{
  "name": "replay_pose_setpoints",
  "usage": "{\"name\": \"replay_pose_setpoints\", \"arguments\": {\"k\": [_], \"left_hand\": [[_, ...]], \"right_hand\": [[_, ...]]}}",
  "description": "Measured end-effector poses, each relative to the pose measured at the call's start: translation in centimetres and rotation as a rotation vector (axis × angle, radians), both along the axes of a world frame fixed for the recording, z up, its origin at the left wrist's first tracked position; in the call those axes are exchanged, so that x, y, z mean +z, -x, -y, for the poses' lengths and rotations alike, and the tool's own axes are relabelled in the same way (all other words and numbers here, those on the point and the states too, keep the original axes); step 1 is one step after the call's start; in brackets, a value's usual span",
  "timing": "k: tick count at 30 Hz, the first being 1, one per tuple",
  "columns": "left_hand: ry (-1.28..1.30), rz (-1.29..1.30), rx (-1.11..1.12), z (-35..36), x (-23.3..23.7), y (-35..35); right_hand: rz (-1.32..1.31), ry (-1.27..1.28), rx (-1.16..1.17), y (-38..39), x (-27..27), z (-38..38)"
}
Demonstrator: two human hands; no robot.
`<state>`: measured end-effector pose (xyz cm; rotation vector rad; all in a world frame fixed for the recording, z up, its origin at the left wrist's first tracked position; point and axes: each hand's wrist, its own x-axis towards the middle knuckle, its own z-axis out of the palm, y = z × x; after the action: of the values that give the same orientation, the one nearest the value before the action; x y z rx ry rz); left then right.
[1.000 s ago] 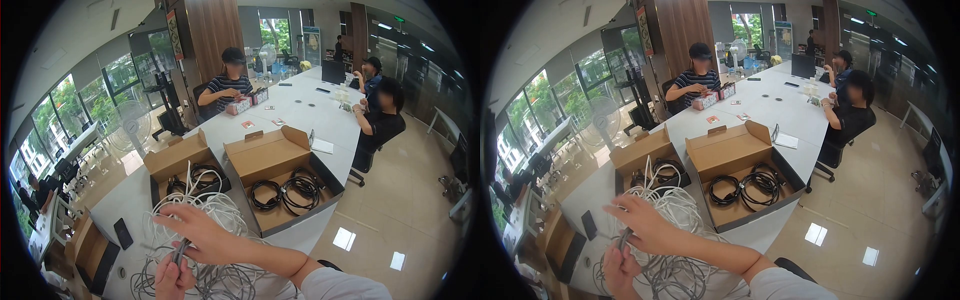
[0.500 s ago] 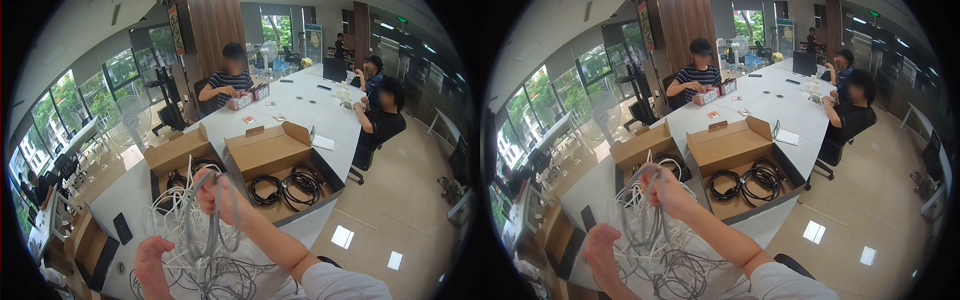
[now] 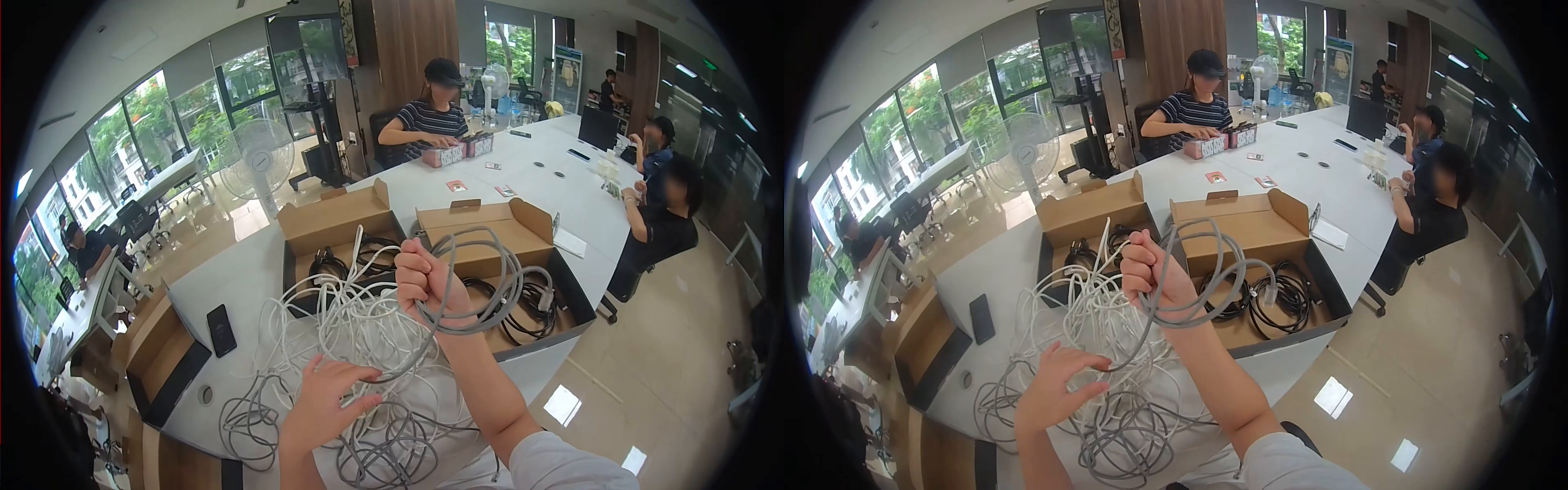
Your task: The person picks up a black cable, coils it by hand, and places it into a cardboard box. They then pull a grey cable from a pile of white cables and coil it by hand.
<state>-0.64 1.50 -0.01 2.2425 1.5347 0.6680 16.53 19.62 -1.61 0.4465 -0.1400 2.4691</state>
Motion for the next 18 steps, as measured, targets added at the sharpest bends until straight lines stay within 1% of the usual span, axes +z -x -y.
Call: {"name": "replay_pose_setpoints", "arguments": {"k": [2, 3, 5, 6, 8, 9, 12, 13, 15, 16, 17, 18], "left_hand": [[-0.025, 0.000, 0.022, 0.0, -0.3, 0.0], [-0.039, -0.001, 0.034, -0.1, -0.4, 0.0], [-0.053, 0.094, -0.056, -0.2, -0.5, 0.0], [-0.059, 0.141, -0.105, -0.2, -0.5, -0.1], [0.063, 0.441, -0.060, 0.8, 0.1, -0.8], [0.125, 0.589, -0.037, 1.2, 0.3, -1.0], [-0.223, 0.578, -0.051, 1.1, 0.2, -0.7], [-0.287, 0.529, -0.003, 1.1, 0.3, -0.4], [-0.414, 0.430, 0.096, 1.1, 0.6, 0.3], [-0.362, 0.573, 0.065, 1.2, 0.6, 0.2], [-0.308, 0.715, 0.032, 1.3, 0.5, -0.1], [-0.251, 0.858, -0.004, 1.3, 0.5, -0.2]], "right_hand": [[0.087, -0.051, -0.031, 0.2, 0.0, 0.1], [0.179, -0.107, -0.075, 0.4, 0.0, 0.2], [0.363, -0.220, -0.164, 1.2, -0.2, 0.5], [0.457, -0.231, -0.214, 1.7, -0.4, 0.6], [0.647, -0.245, -0.322, 3.3, -1.4, 0.7], [0.707, -0.182, -0.330, 4.2, -1.9, 0.6], [0.871, -0.249, -0.534, 6.3, -3.2, 1.0], [0.926, -0.354, -0.547, 5.9, -3.2, 1.3], [0.962, -0.519, -0.723, 6.9, -2.5, 2.8], [0.977, -0.603, -0.812, 7.2, -2.4, 3.3], [0.944, -0.702, -0.853, 7.5, -2.9, 3.3], [0.990, -0.808, -0.896, 7.2, -2.5, 3.7]]}}
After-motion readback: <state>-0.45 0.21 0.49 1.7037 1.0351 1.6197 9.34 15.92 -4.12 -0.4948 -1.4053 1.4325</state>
